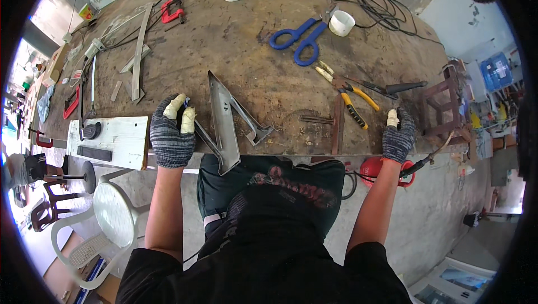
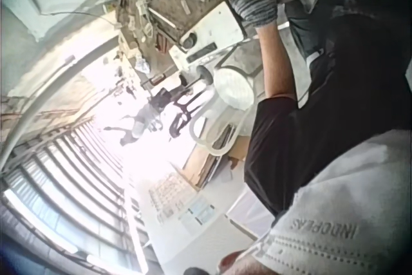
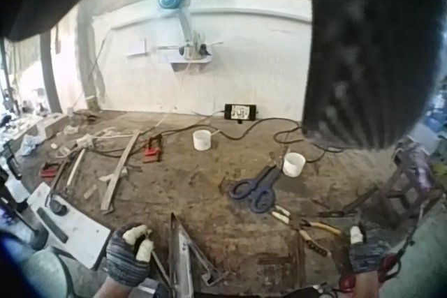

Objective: Assembling and finishing metal channel letters for a sign at a workbench.

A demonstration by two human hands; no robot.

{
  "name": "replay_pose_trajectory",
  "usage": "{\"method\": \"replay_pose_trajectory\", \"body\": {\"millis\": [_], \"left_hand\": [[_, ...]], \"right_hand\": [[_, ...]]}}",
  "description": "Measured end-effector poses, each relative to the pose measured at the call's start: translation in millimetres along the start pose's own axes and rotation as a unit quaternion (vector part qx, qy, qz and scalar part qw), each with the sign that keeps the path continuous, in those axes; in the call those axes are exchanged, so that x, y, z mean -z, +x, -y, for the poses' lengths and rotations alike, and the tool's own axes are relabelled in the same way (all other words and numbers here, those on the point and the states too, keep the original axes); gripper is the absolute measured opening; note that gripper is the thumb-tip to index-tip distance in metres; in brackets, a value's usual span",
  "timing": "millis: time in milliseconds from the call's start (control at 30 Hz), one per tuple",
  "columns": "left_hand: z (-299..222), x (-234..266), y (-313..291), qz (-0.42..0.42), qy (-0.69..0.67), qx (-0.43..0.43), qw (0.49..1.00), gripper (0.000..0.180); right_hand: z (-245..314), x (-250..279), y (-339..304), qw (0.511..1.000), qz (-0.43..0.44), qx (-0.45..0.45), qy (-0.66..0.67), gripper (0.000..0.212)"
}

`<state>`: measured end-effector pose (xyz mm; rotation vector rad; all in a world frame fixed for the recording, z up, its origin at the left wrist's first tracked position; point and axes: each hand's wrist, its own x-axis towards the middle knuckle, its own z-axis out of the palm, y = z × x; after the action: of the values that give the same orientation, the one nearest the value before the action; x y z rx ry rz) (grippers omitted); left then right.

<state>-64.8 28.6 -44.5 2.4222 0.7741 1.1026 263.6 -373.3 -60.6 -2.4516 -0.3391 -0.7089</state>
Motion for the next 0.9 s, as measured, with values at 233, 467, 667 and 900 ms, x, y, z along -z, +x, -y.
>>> {"method": "replay_pose_trajectory", "body": {"millis": [233, 467, 667, 900], "left_hand": [[-1, -1, 0, 0.007, -0.030, 0.020, 0.999, 0.028], [3, -2, -2, 0.004, -0.021, 0.017, 1.000, 0.028], [8, -4, -4, 0.003, -0.015, 0.026, 1.000, 0.030], [15, -9, -4, 0.030, -0.082, 0.033, 0.996, 0.029]], "right_hand": [[1, 0, 0, 1.000, -0.006, 0.018, 0.005, 0.032], [2, 2, 0, 0.998, -0.026, 0.058, -0.010, 0.032], [1, -2, -1, 0.996, -0.037, 0.079, -0.002, 0.028], [1, -2, 0, 0.995, -0.060, 0.081, -0.016, 0.029]]}}
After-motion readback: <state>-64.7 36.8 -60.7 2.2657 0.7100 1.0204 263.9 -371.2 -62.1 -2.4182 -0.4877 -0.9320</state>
